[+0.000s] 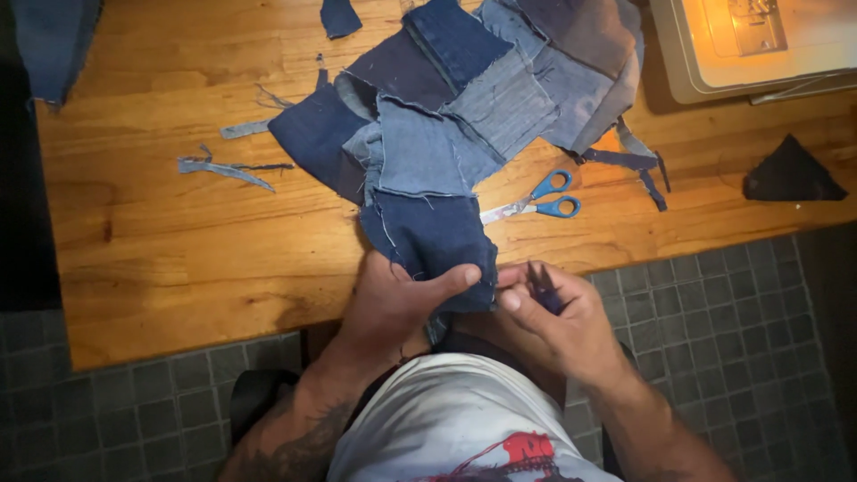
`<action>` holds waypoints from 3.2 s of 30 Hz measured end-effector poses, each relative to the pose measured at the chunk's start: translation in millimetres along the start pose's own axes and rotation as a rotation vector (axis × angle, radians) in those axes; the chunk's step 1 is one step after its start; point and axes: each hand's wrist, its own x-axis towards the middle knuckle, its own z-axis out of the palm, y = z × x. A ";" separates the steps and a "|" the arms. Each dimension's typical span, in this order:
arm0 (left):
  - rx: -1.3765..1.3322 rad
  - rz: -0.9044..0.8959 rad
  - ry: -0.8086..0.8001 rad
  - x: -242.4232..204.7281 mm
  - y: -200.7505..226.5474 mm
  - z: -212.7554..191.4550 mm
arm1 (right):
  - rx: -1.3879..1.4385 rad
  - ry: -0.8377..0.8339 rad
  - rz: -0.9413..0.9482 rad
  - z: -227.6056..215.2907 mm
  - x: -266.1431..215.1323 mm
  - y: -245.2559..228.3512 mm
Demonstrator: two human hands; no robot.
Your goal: The person is seated at a wooden table, hand-sewing a patchwork of denim fabric pieces together. They use a needle and thread to stitch the seams and then use scissors to trim the excess fabric and threads from the edges.
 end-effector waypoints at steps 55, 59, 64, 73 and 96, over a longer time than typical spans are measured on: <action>0.844 0.347 -0.158 20.1 38.1 -42.7 | -0.676 -0.097 -1.087 27.9 96.3 -86.6; 0.695 0.211 -0.165 15.8 47.7 -45.1 | -0.347 -0.002 -0.652 9.0 99.1 -89.1; 0.279 0.108 -0.226 5.3 61.6 -41.6 | 0.239 0.158 -0.114 1.3 111.9 -61.6; -0.038 0.201 -0.341 0.1 60.5 -18.7 | 0.728 0.015 -0.006 20.3 90.7 -65.2; 0.075 0.116 -0.028 11.9 34.7 -17.1 | -0.271 -0.681 -0.594 26.5 95.1 -170.0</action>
